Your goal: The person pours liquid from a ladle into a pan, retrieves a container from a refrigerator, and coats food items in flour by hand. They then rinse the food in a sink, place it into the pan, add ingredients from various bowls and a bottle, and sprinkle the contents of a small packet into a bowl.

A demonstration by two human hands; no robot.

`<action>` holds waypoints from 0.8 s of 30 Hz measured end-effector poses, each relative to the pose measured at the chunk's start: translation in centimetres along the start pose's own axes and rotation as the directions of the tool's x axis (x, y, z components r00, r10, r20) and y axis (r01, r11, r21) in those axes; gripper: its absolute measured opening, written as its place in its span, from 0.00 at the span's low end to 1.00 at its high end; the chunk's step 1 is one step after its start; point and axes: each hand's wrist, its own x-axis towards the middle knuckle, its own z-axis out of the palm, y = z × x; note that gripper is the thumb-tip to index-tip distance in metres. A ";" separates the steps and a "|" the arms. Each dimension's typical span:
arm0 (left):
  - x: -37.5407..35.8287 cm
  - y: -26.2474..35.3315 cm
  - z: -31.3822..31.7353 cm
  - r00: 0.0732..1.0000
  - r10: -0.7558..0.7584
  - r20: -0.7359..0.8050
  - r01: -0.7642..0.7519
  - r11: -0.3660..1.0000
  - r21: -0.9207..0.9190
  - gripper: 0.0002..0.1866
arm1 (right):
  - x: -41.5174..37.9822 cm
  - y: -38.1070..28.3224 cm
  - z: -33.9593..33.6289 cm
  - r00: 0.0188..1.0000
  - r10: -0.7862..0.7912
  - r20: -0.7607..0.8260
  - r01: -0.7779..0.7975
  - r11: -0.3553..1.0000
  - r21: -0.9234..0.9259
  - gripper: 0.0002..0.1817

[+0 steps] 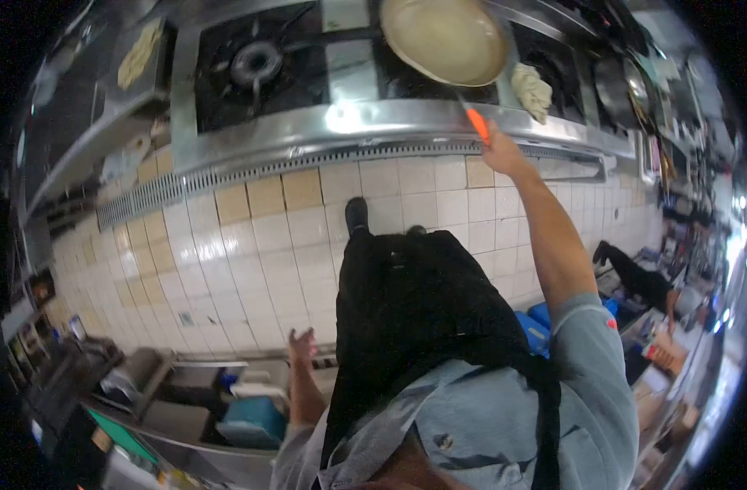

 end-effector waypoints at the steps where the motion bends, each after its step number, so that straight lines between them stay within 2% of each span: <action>1: -0.9 1.5 1.3 0.993 0.047 -0.107 -0.037 0.995 0.091 0.41 | 0.1 -0.1 0.1 1.000 0.022 -0.017 -0.022 1.000 0.018 0.31; 2: -5.2 4.1 5.9 0.944 0.193 -0.269 -0.134 0.965 0.224 0.46 | 0.0 -0.1 0.2 0.998 0.049 -0.035 -0.048 0.998 0.035 0.30; 3: -4.1 3.9 5.2 0.935 0.232 -0.267 -0.184 0.963 0.195 0.46 | 0.1 -0.2 -0.1 1.000 0.029 -0.007 -0.029 1.000 0.013 0.30; 4: -6.4 5.7 7.8 0.912 0.280 -0.300 -0.182 0.931 0.316 0.47 | 0.1 -0.2 -0.5 1.000 -0.001 -0.018 0.002 1.000 0.025 0.29; 5: -5.1 5.0 7.2 0.905 0.316 -0.284 -0.227 0.924 0.306 0.48 | 0.3 -0.3 -0.7 0.999 -0.032 -0.033 0.033 0.999 0.037 0.27; 6: -5.4 5.3 7.9 0.912 0.304 -0.277 -0.212 0.925 0.316 0.49 | 0.4 -0.3 -0.6 0.999 -0.047 -0.016 0.047 0.999 0.021 0.27; 8: -5.0 5.4 8.8 0.921 0.279 -0.272 -0.189 0.930 0.316 0.49 | 0.1 -0.2 -0.5 0.997 -0.064 -0.034 0.068 0.989 0.129 0.24; 11: -3.5 4.0 8.8 0.934 0.277 -0.225 -0.202 0.929 0.309 0.48 | -0.5 0.4 -0.3 0.999 -0.031 -0.027 0.033 0.996 0.082 0.22; 13: -3.4 4.2 10.9 0.964 0.227 -0.141 -0.206 0.966 0.155 0.49 | -1.4 2.3 0.3 0.999 -0.034 -0.027 0.035 0.999 0.024 0.25; 15: -2.6 4.5 12.5 0.983 0.147 -0.111 -0.127 0.978 0.167 0.50 | -3.8 4.3 1.2 0.988 -0.052 -0.143 0.048 0.998 -0.029 0.29; 17: -3.7 5.6 14.5 0.985 0.156 -0.078 -0.138 0.970 0.199 0.47 | -7.0 4.8 1.6 0.916 -0.331 -0.228 0.332 0.943 -0.038 0.33; 18: -3.5 6.2 15.1 0.985 0.159 -0.066 -0.137 0.957 0.258 0.46 | -9.5 4.2 1.2 0.985 -0.134 -0.112 0.144 0.985 0.090 0.34; 19: -3.2 6.9 15.7 0.985 0.160 -0.058 -0.133 0.938 0.319 0.45 | -12.3 3.2 0.8 0.998 0.055 0.034 -0.061 0.978 0.200 0.36; 21: -4.2 9.7 18.8 0.973 0.228 -0.046 -0.200 0.923 0.327 0.41 | -16.5 2.2 0.3 0.989 0.095 0.112 -0.125 0.945 0.302 0.34; 22: -5.1 11.4 20.9 0.955 0.294 0.049 -0.293 0.896 0.334 0.40 | -18.0 1.6 0.3 0.992 0.087 0.090 -0.112 0.940 0.322 0.34; 23: -6.2 13.1 23.2 0.924 0.356 0.143 -0.383 0.862 0.331 0.39 | -19.0 1.0 0.4 0.988 0.069 0.138 -0.117 0.921 0.373 0.33; 24: -7.9 14.8 26.2 0.896 0.363 0.257 -0.425 0.869 0.254 0.37 | -19.2 0.3 0.1 0.982 0.046 0.183 -0.121 0.899 0.421 0.32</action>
